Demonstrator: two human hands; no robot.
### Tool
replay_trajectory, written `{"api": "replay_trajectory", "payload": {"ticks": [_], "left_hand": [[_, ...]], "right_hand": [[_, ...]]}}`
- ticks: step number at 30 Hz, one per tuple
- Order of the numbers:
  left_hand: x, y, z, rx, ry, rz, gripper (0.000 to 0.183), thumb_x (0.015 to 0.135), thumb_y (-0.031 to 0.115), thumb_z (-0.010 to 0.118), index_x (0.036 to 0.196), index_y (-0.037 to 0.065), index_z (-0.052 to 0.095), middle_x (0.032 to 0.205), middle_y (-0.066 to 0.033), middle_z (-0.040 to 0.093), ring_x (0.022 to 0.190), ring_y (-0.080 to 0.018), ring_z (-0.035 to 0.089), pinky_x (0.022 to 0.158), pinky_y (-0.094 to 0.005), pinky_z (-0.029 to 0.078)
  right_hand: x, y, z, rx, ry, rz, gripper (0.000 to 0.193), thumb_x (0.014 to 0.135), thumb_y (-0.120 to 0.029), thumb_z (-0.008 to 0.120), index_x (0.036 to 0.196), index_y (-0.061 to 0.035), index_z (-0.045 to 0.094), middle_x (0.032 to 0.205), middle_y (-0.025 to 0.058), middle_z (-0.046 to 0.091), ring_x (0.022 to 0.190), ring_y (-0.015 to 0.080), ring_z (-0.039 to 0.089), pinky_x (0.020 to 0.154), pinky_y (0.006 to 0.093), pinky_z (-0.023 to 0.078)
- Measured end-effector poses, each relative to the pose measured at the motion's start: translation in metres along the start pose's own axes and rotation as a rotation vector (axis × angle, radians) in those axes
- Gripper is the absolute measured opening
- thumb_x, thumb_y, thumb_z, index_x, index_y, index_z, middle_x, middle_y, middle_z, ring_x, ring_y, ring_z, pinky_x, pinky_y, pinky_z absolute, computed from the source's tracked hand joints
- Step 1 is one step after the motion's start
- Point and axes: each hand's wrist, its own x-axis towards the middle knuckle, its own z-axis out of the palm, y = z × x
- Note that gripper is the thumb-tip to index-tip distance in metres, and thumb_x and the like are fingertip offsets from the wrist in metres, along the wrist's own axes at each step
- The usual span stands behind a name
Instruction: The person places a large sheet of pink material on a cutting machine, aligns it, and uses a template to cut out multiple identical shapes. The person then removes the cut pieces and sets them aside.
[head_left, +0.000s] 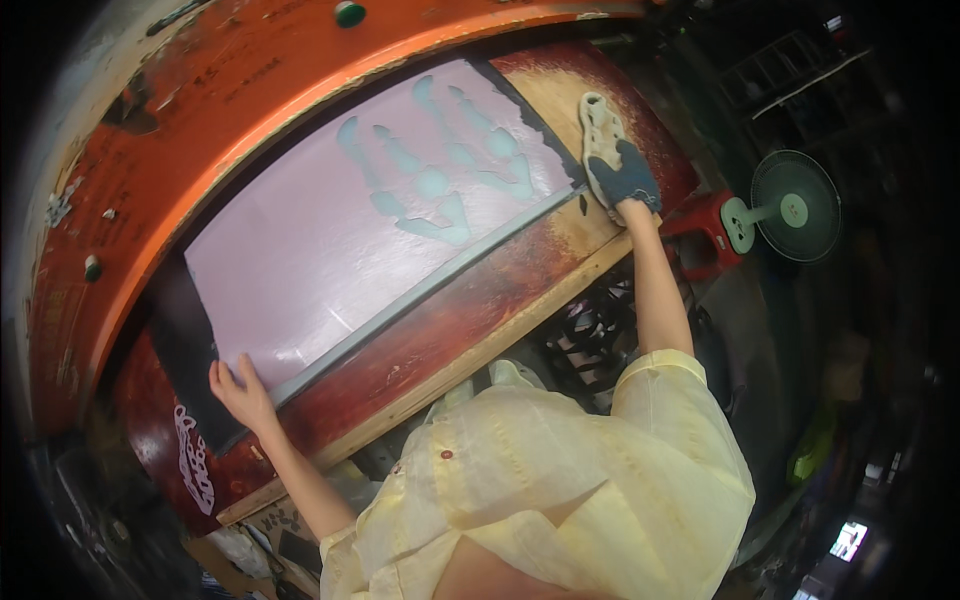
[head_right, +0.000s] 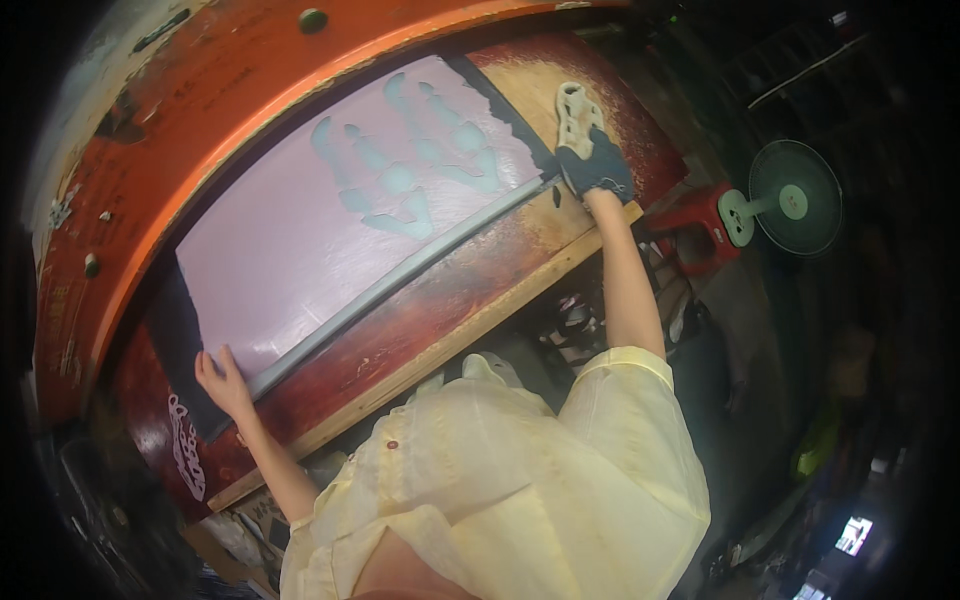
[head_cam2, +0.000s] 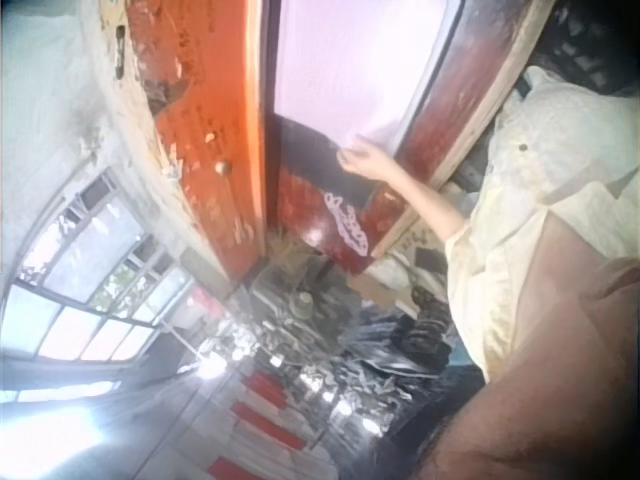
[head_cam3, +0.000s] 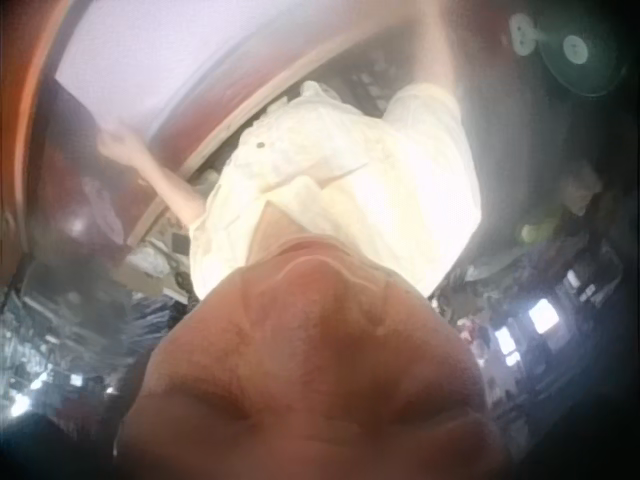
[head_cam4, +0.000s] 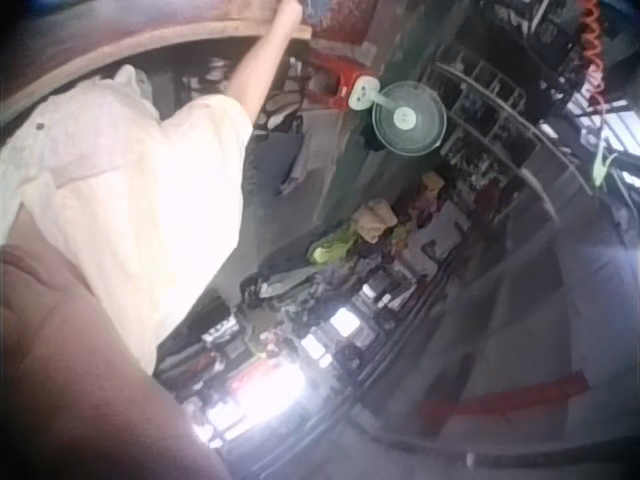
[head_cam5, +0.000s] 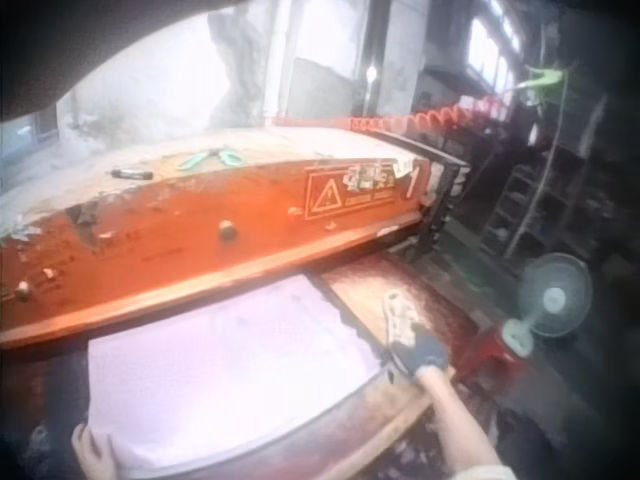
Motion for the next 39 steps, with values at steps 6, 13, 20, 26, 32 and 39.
{"api": "replay_trajectory", "payload": {"ticks": [6,13,20,26,32,39], "left_hand": [[-0.066,0.035,0.0,-0.099,0.152,0.175,0.043,0.088,0.017,0.061,0.127,0.001,0.051,0.144,-0.0177,0.029,0.127,-0.0338,0.038,0.103,-0.0423,0.033],[-0.156,0.062,0.001,-0.129,-0.01,0.2,0.024,0.086,0.011,0.06,0.108,0.003,0.065,0.127,-0.0186,0.05,0.117,-0.0335,0.047,0.098,-0.0417,0.036],[-0.17,0.066,0.01,-0.017,0.054,0.034,0.017,0.081,0.007,0.063,0.097,0.006,0.068,0.113,-0.0127,0.059,0.1,-0.0313,0.055,0.085,-0.0383,0.046],[-0.164,0.071,0.006,-0.001,0.06,0.082,0.017,0.079,0.01,0.065,0.096,0.008,0.068,0.107,-0.0084,0.061,0.096,-0.0288,0.057,0.08,-0.0372,0.047],[-0.166,0.064,0.006,-0.017,-0.005,0.137,0.017,0.079,0.01,0.065,0.096,0.01,0.068,0.103,-0.0054,0.062,0.093,-0.0273,0.058,0.078,-0.0368,0.048],[-0.169,0.062,0.004,-0.059,0.033,0.139,0.012,0.08,0.011,0.064,0.09,0.009,0.07,0.103,-0.0061,0.063,0.092,-0.0266,0.058,0.076,-0.0363,0.048]], "right_hand": [[0.026,0.044,-0.007,-0.103,-0.1,0.085,0.103,0.059,-0.066,0.069,0.136,-0.003,0.042,0.133,0.0229,0.048,0.121,0.0342,0.049,0.1,0.0397,0.041],[0.039,0.012,0.016,-0.182,-0.282,0.072,0.119,0.049,-0.068,0.074,0.135,0.005,0.038,0.132,0.029,0.046,0.122,0.0363,0.049,0.099,0.0394,0.041],[0.049,0.032,0.034,0.019,-0.32,0.036,0.116,0.048,-0.058,0.081,0.134,0.0079,0.038,0.135,0.0278,0.043,0.123,0.0326,0.048,0.098,0.0353,0.041],[0.13,0.147,0.051,1.394,-0.772,0.112,0.06,0.089,-0.029,0.054,0.138,0.0006,0.038,0.139,0.0164,0.043,0.125,0.0279,0.045,0.104,0.0373,0.037],[0.187,0.149,-0.029,0.241,-0.028,-0.291,0.044,0.088,-0.034,0.052,0.12,-0.0052,0.061,0.122,0.0154,0.06,0.112,0.0269,0.057,0.094,0.0353,0.043],[0.072,0.013,0.049,-0.004,-0.11,0.176,0.1,0.057,-0.065,0.072,0.129,0.0007,0.049,0.121,0.0232,0.058,0.112,0.0328,0.057,0.094,0.0392,0.044]]}}
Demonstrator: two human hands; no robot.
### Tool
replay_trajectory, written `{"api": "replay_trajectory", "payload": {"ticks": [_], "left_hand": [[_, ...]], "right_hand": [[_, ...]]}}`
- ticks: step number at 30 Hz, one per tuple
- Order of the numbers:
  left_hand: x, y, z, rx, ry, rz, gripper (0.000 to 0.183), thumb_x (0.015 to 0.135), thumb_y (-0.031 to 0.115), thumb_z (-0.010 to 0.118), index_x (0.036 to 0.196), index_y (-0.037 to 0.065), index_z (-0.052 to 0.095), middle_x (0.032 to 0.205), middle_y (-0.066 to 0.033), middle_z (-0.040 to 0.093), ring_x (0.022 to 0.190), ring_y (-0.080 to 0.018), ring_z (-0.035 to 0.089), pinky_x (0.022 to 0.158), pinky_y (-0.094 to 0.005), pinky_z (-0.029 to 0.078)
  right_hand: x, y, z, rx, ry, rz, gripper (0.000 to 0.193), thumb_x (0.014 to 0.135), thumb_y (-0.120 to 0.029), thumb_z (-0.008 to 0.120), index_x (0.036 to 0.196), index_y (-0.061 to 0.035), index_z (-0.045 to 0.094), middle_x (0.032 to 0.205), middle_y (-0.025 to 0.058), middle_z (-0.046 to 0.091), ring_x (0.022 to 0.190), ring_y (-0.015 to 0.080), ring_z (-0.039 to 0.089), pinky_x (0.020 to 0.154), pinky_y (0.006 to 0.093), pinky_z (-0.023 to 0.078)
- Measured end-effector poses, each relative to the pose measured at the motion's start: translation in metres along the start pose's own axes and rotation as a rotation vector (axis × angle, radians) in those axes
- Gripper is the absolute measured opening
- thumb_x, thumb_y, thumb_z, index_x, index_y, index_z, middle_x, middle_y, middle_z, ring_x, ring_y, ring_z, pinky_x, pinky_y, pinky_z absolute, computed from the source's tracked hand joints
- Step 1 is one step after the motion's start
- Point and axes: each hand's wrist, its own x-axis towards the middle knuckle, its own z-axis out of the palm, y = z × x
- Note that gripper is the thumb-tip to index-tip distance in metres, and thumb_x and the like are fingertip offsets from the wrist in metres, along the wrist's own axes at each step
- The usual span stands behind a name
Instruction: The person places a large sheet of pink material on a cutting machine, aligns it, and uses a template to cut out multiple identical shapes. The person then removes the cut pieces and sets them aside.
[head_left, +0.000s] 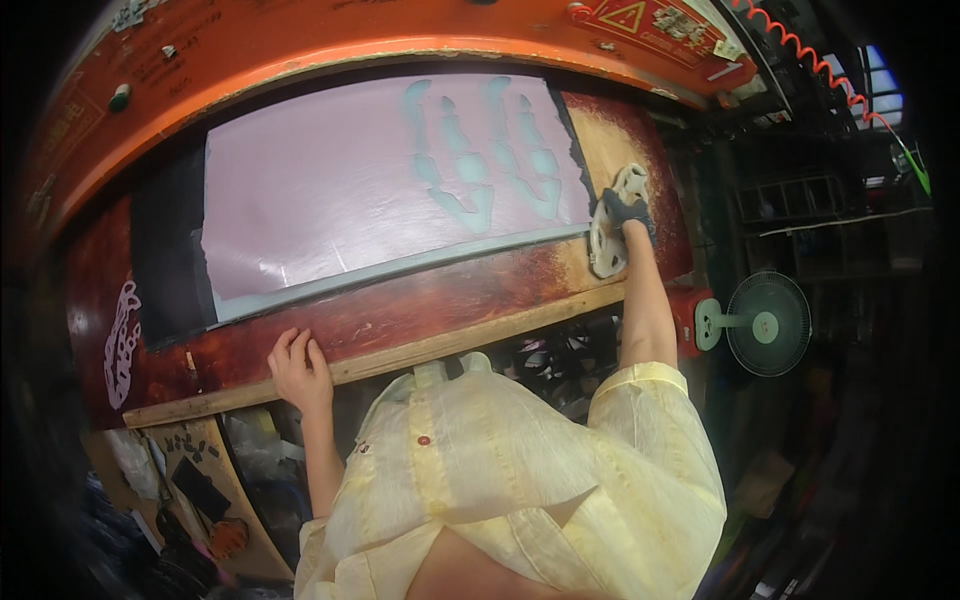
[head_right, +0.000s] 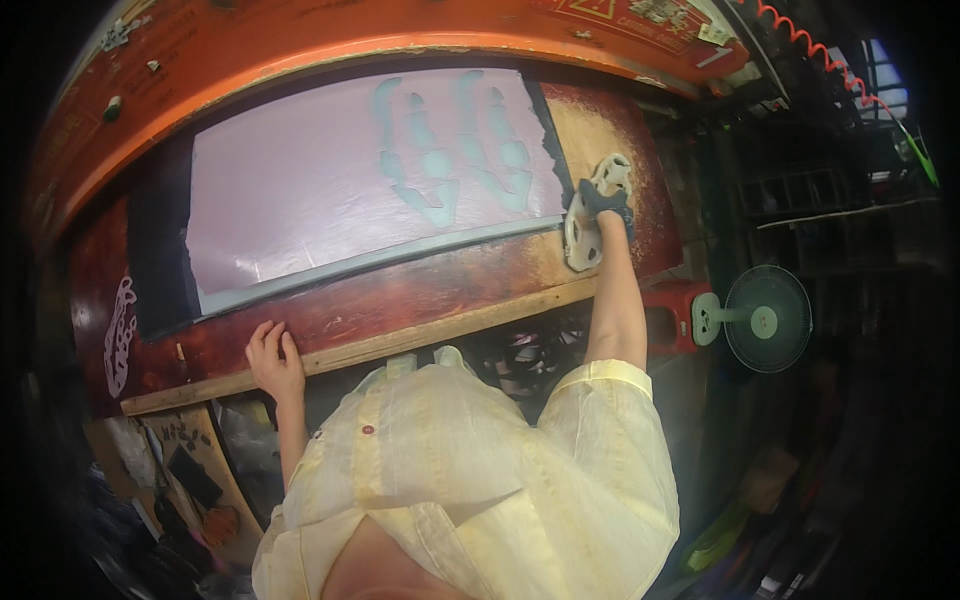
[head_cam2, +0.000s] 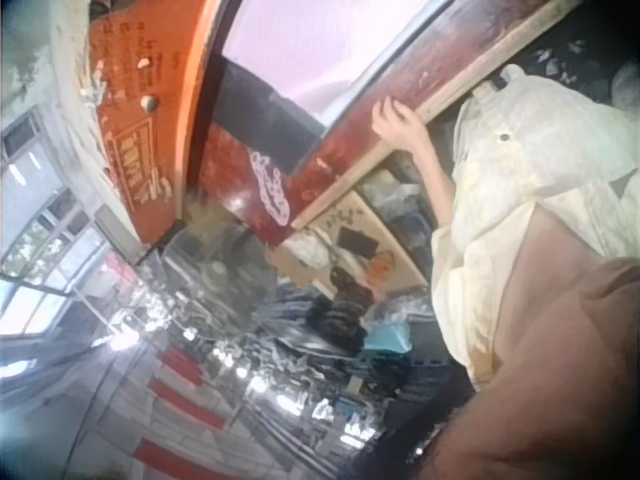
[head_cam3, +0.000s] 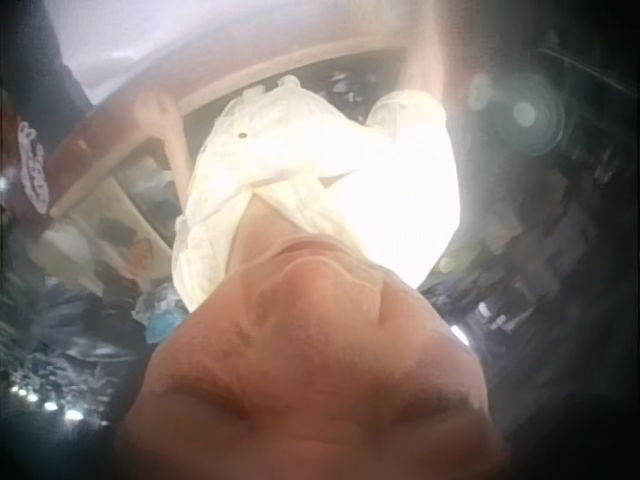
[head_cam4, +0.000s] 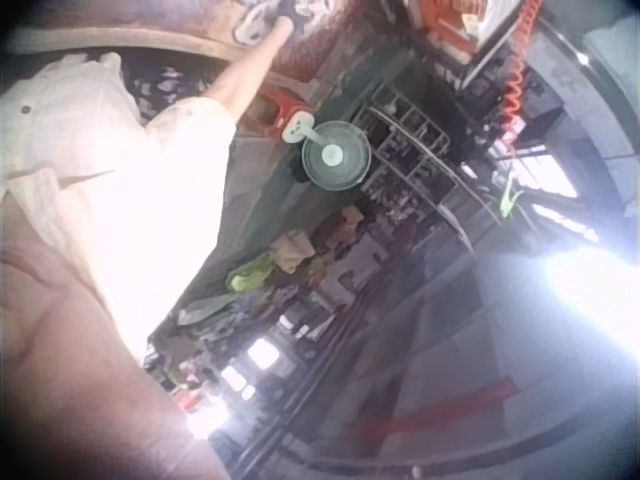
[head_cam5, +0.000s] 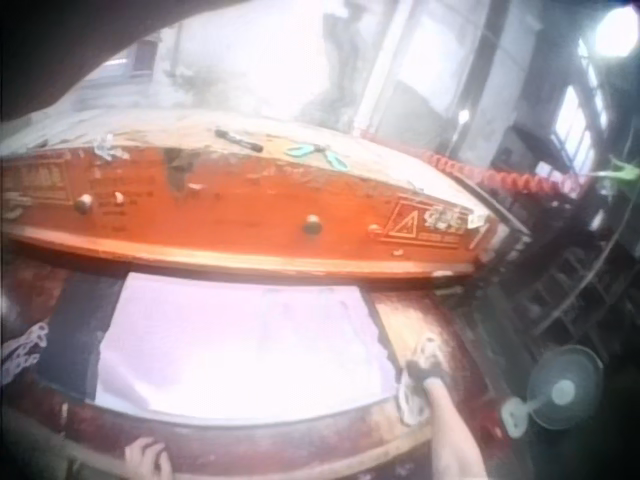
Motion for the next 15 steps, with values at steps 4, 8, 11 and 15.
{"api": "replay_trajectory", "payload": {"ticks": [4,8,11,15], "left_hand": [[0.002,0.0,0.002,0.014,-0.027,-0.011,0.012,0.079,0.011,0.064,0.09,0.009,0.07,0.102,-0.0053,0.063,0.09,-0.0261,0.058,0.075,-0.0357,0.048],[0.001,-0.001,0.004,-0.017,-0.012,0.011,0.011,0.079,0.011,0.064,0.09,0.01,0.069,0.1,-0.0045,0.064,0.089,-0.0256,0.059,0.074,-0.0354,0.048],[0.001,-0.002,0.003,-0.002,-0.021,0.027,0.011,0.08,0.011,0.064,0.09,0.01,0.069,0.099,-0.0043,0.064,0.089,-0.0252,0.059,0.074,-0.0352,0.048],[0.002,-0.001,0.003,0.003,-0.057,0.034,0.011,0.08,0.011,0.064,0.09,0.01,0.069,0.1,-0.0041,0.064,0.089,-0.0248,0.059,0.075,-0.0346,0.048]], "right_hand": [[-0.028,-0.026,0.009,-0.134,-0.005,0.19,0.119,0.05,-0.06,0.077,0.142,0.0001,0.03,0.135,0.0237,0.046,0.121,0.0327,0.05,0.095,0.0387,0.044],[-0.025,-0.023,-0.003,-0.103,-0.093,0.135,0.121,0.049,-0.056,0.079,0.143,-0.0002,0.027,0.138,0.0236,0.043,0.122,0.0329,0.049,0.095,0.0388,0.044],[-0.022,-0.009,-0.01,0.139,-0.12,0.042,0.115,0.052,-0.048,0.08,0.143,-0.0005,0.027,0.14,0.0217,0.041,0.118,0.0318,0.052,0.093,0.0393,0.046],[-0.028,0.032,-0.038,0.988,-0.213,-0.023,0.095,0.064,-0.038,0.074,0.141,-0.0006,0.031,0.114,0.0181,0.056,0.087,0.023,0.061,0.068,0.0335,0.052]]}}
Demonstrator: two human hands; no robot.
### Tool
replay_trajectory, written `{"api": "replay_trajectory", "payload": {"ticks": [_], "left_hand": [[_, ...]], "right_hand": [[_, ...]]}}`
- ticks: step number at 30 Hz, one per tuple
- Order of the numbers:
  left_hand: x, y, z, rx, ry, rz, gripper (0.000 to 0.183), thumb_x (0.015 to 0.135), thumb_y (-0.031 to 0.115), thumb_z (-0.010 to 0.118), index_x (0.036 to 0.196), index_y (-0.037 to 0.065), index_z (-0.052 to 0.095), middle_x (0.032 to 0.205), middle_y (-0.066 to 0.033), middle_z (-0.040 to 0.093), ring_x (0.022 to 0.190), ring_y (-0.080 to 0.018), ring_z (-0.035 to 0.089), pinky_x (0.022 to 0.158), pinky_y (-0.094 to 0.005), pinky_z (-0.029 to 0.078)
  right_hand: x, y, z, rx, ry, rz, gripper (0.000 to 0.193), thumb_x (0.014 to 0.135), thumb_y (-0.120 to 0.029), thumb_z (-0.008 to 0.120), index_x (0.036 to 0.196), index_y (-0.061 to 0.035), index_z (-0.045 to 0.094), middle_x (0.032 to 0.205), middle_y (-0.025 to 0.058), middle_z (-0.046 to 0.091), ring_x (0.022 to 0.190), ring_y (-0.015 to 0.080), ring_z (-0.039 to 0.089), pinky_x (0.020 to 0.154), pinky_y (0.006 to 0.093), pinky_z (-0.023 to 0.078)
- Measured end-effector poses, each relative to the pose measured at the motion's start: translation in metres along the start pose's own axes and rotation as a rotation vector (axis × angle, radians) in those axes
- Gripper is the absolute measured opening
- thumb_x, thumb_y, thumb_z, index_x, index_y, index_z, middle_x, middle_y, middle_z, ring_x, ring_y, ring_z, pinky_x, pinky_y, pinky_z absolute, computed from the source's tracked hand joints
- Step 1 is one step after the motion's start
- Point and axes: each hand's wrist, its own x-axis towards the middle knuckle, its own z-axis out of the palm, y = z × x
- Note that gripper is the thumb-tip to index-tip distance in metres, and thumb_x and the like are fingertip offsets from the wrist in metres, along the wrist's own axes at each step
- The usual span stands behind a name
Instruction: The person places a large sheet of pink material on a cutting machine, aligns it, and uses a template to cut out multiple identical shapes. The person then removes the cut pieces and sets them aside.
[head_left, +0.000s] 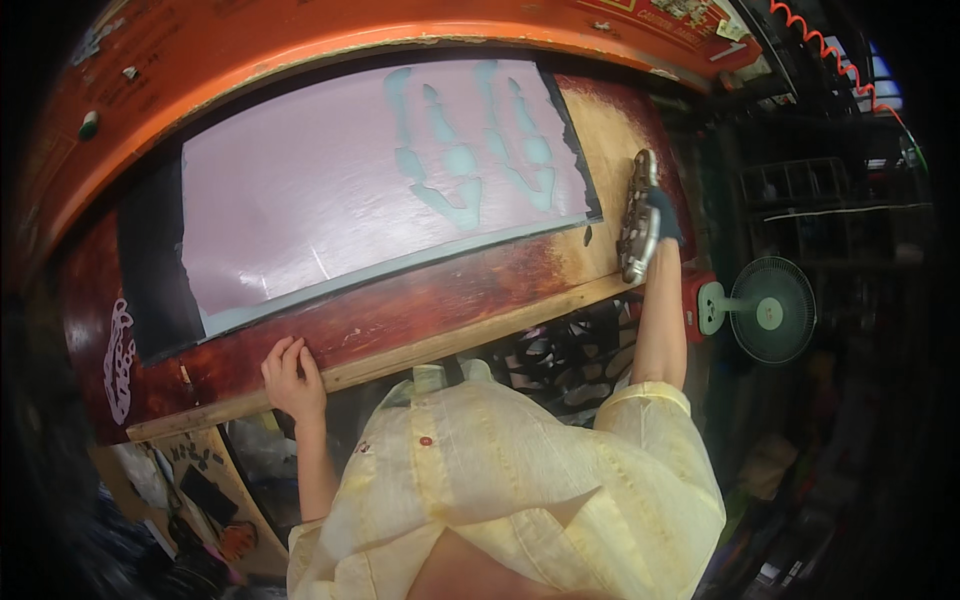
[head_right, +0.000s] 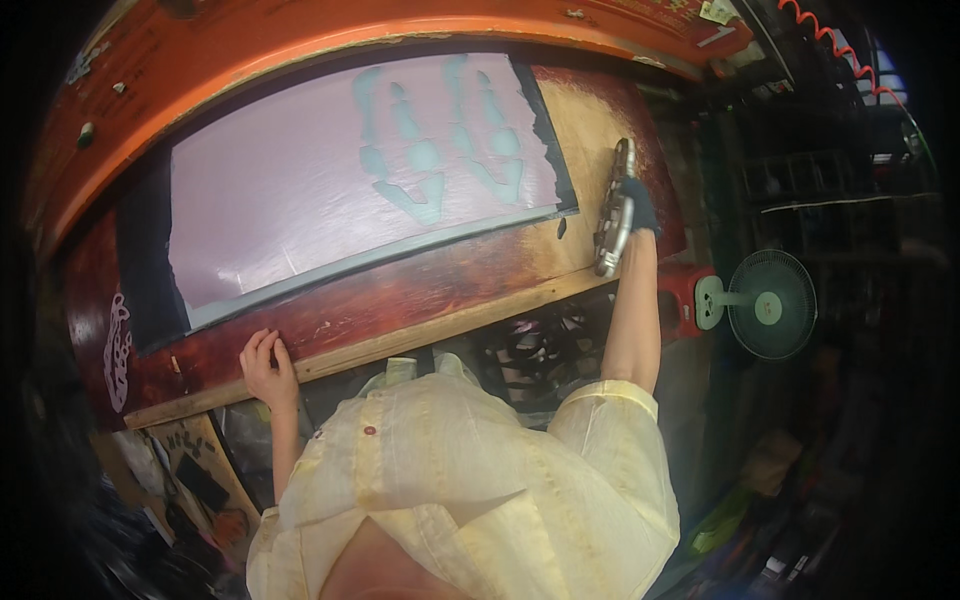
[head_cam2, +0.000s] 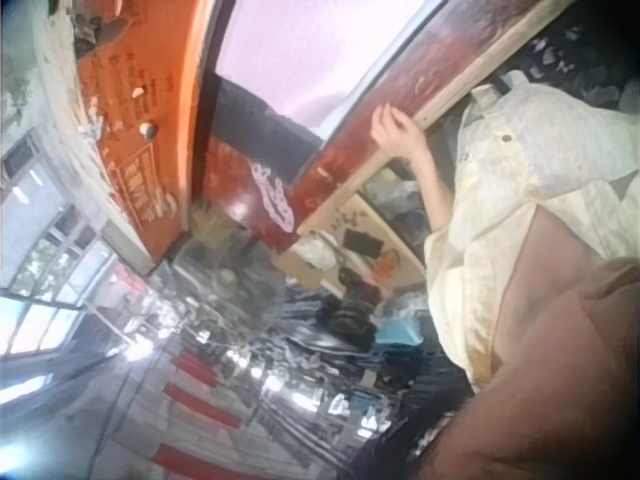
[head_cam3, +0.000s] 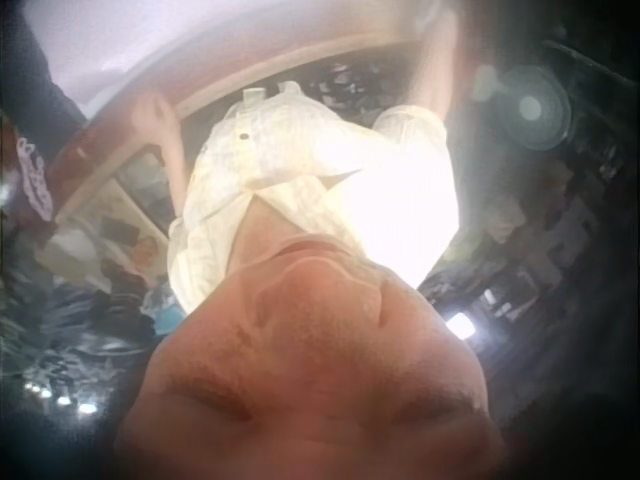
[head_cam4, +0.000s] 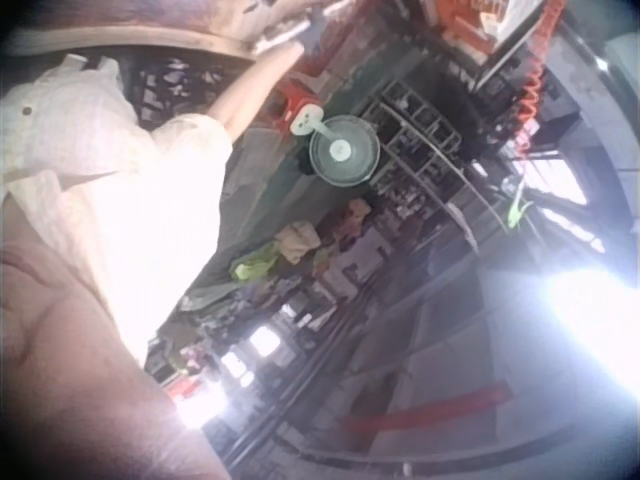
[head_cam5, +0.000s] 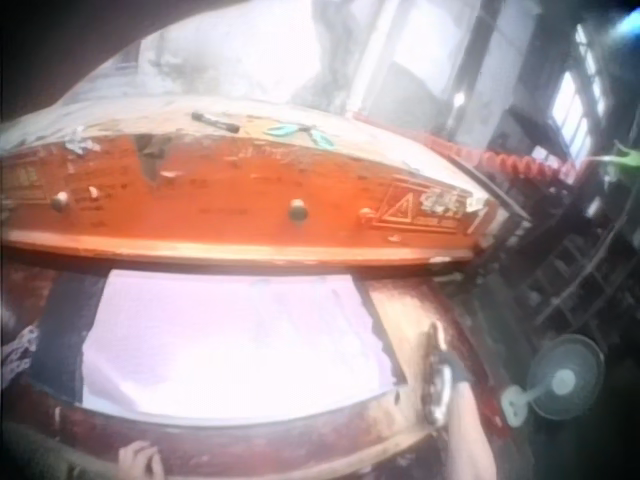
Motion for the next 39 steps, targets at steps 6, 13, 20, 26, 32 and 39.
{"api": "replay_trajectory", "payload": {"ticks": [6,13,20,26,32,39], "left_hand": [[0.001,0.001,0.0,0.044,-0.05,0.002,0.011,0.081,0.011,0.064,0.091,0.01,0.069,0.101,-0.0042,0.064,0.091,-0.0249,0.058,0.077,-0.0341,0.047],[-0.001,-0.002,0.001,0.039,-0.047,0.004,0.011,0.081,0.011,0.063,0.091,0.011,0.069,0.101,-0.0042,0.064,0.091,-0.024,0.057,0.075,-0.0339,0.048],[-0.001,-0.001,0.001,0.034,-0.03,-0.024,0.011,0.081,0.011,0.064,0.091,0.011,0.069,0.099,-0.0035,0.064,0.089,-0.0238,0.058,0.074,-0.0335,0.048],[0.001,0.004,0.002,-0.005,0.024,-0.012,0.01,0.081,0.01,0.065,0.09,0.011,0.069,0.098,-0.0035,0.065,0.088,-0.0238,0.059,0.073,-0.0331,0.048],[0.0,0.001,0.0,-0.017,0.049,-0.006,0.01,0.076,0.01,0.066,0.085,0.013,0.069,0.092,-0.0008,0.065,0.086,-0.0222,0.059,0.071,-0.0338,0.047],[-0.002,-0.004,-0.001,-0.027,0.047,-0.005,0.01,0.075,0.015,0.067,0.084,0.016,0.069,0.091,0.0023,0.064,0.085,-0.0201,0.059,0.068,-0.0344,0.045]], "right_hand": [[-0.075,0.013,-0.053,0.449,-0.158,0.044,0.09,0.064,-0.035,0.072,0.139,-0.0003,0.034,0.112,0.0163,0.056,0.085,0.0206,0.059,0.068,0.0318,0.051],[-0.16,0.067,0.051,0.71,-0.289,0.285,0.085,0.065,-0.032,0.07,0.136,-0.0001,0.038,0.11,0.0142,0.056,0.082,0.0179,0.057,0.067,0.0298,0.049],[-0.173,0.089,0.084,0.737,-0.354,0.355,0.079,0.065,-0.028,0.068,0.134,0.0002,0.041,0.107,0.0121,0.056,0.08,0.0151,0.055,0.066,0.0278,0.048],[-0.179,0.048,0.08,0.643,-0.454,0.309,0.075,0.065,-0.025,0.066,0.132,0.0004,0.045,0.105,0.0103,0.056,0.078,0.0127,0.054,0.066,0.0261,0.047],[-0.188,-0.024,0.11,0.442,-0.703,0.185,0.071,0.065,-0.022,0.065,0.13,0.0006,0.048,0.103,0.0086,0.056,0.076,0.0104,0.052,0.065,0.0244,0.046],[-0.178,-0.078,0.217,-0.148,-0.876,-0.157,0.07,0.062,-0.02,0.065,0.128,0.0012,0.051,0.11,0.0122,0.058,0.093,0.0199,0.056,0.081,0.0308,0.047]]}}
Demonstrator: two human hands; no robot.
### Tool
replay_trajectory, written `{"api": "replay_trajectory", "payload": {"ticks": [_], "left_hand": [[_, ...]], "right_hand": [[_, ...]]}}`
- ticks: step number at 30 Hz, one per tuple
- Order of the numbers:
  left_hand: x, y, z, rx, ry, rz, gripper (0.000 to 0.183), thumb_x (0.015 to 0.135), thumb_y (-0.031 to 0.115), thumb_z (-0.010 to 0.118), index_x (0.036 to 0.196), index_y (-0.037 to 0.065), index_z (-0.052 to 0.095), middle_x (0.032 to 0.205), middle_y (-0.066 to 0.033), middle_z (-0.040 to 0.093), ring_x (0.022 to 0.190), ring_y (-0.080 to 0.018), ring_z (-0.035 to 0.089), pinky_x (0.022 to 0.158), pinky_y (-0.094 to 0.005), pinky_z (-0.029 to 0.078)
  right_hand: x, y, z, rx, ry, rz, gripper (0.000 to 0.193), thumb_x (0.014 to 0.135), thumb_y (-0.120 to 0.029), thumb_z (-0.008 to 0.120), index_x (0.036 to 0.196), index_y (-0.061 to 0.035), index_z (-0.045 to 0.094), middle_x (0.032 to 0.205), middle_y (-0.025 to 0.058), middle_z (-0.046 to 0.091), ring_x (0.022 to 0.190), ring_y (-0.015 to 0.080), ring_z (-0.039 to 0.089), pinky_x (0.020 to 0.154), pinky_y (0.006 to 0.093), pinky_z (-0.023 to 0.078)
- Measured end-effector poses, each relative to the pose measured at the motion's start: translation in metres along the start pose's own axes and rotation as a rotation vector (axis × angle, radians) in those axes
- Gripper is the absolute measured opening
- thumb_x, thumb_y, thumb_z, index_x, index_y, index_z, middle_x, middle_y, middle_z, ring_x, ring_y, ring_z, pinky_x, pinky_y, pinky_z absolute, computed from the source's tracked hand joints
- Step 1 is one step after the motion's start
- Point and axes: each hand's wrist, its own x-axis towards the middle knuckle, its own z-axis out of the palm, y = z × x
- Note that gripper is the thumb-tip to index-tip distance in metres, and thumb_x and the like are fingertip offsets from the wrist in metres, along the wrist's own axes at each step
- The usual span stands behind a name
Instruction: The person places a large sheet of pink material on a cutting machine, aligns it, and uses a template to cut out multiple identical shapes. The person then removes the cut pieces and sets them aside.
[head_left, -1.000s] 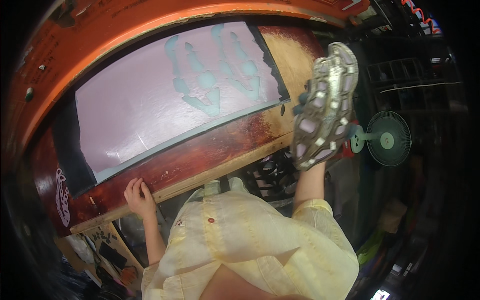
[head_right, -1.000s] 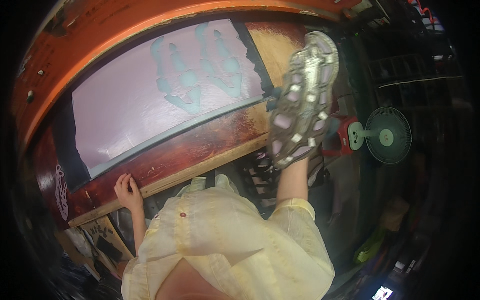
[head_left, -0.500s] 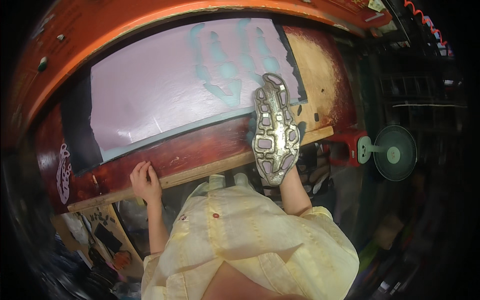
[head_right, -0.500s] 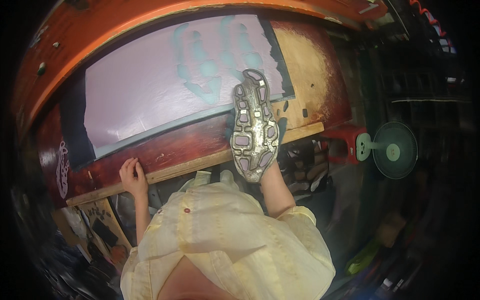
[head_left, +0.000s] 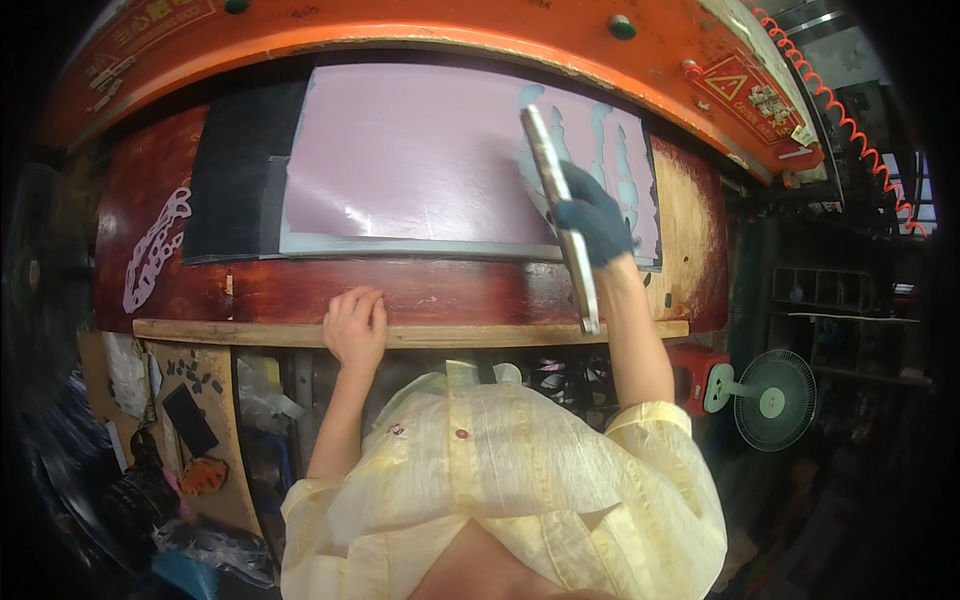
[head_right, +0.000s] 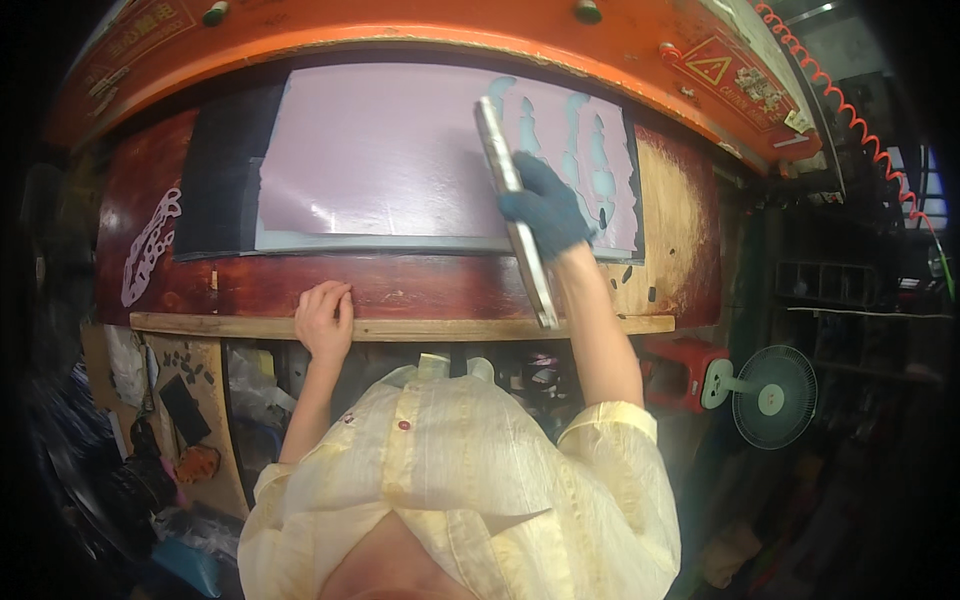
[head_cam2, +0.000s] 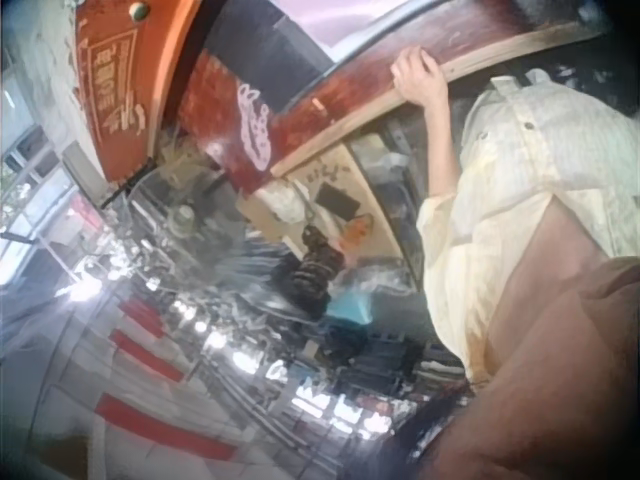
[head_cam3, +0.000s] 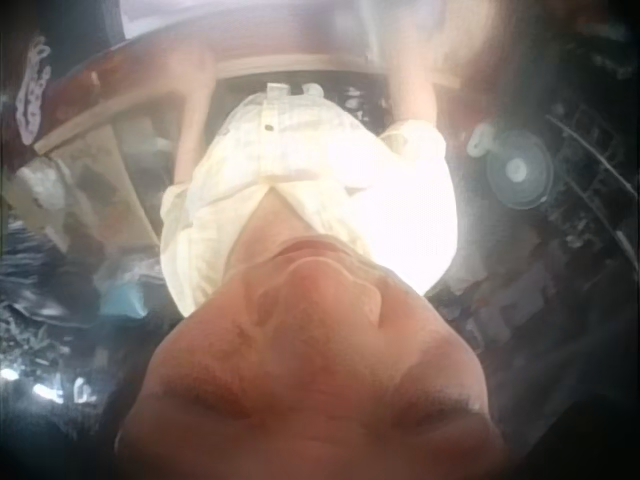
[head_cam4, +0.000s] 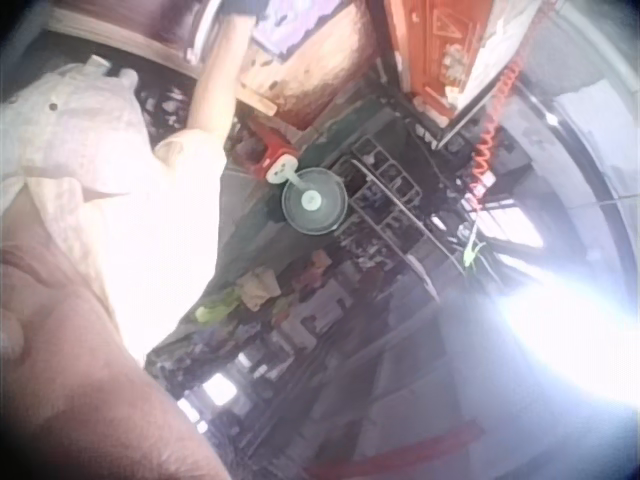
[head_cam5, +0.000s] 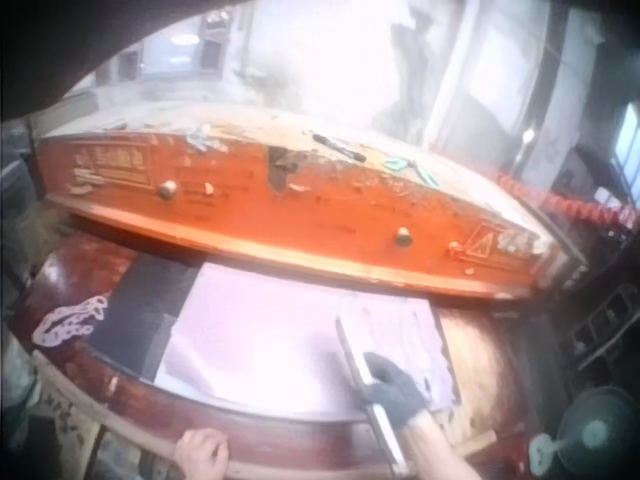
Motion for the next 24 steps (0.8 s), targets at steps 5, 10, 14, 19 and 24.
{"api": "replay_trajectory", "payload": {"ticks": [5,10,14,19,24], "left_hand": [[-0.002,-0.004,-0.001,-0.041,0.025,0.025,0.011,0.074,0.016,0.067,0.085,0.016,0.068,0.091,0.0025,0.063,0.084,-0.02,0.058,0.066,-0.0351,0.044],[-0.005,-0.008,-0.002,-0.078,0.026,0.029,0.011,0.075,0.016,0.067,0.085,0.015,0.068,0.091,0.0019,0.063,0.084,-0.0203,0.059,0.067,-0.035,0.045],[-0.005,-0.01,-0.002,-0.095,0.027,0.048,0.011,0.074,0.016,0.066,0.085,0.016,0.067,0.091,0.0029,0.063,0.083,-0.0192,0.058,0.066,-0.0348,0.044],[-0.002,-0.01,-0.004,-0.109,0.001,0.079,0.011,0.074,0.016,0.066,0.084,0.016,0.067,0.09,0.0044,0.063,0.08,-0.0174,0.058,0.064,-0.033,0.044],[-0.002,-0.01,-0.003,-0.11,-0.006,0.095,0.011,0.074,0.016,0.066,0.085,0.016,0.068,0.09,0.0042,0.063,0.079,-0.0176,0.058,0.064,-0.033,0.044]], "right_hand": [[0.083,-0.01,0.062,-0.657,0.192,0.005,0.074,0.068,-0.037,0.073,0.131,-0.0051,0.052,0.123,0.0178,0.058,0.11,0.0266,0.056,0.092,0.0311,0.045],[0.142,-0.004,0.076,-0.659,0.377,0.084,0.035,0.078,-0.033,0.056,0.09,-0.0041,0.07,0.087,0.018,0.069,0.078,0.03,0.068,0.077,0.0404,0.05],[0.135,0.012,0.044,-1.247,0.276,0.108,0.034,0.079,-0.03,0.053,0.091,-0.0043,0.071,0.087,0.0179,0.069,0.079,0.0258,0.068,0.074,0.0367,0.051],[0.074,0.048,0.018,-0.853,0.4,0.05,0.039,0.08,-0.035,0.056,0.103,-0.0051,0.067,0.1,0.0182,0.066,0.093,0.0314,0.064,0.084,0.0364,0.048],[0.019,0.055,0.046,-0.707,0.461,-0.05,0.058,0.071,-0.043,0.068,0.114,-0.0054,0.061,0.105,0.0175,0.065,0.098,0.0332,0.061,0.085,0.0378,0.048]]}}
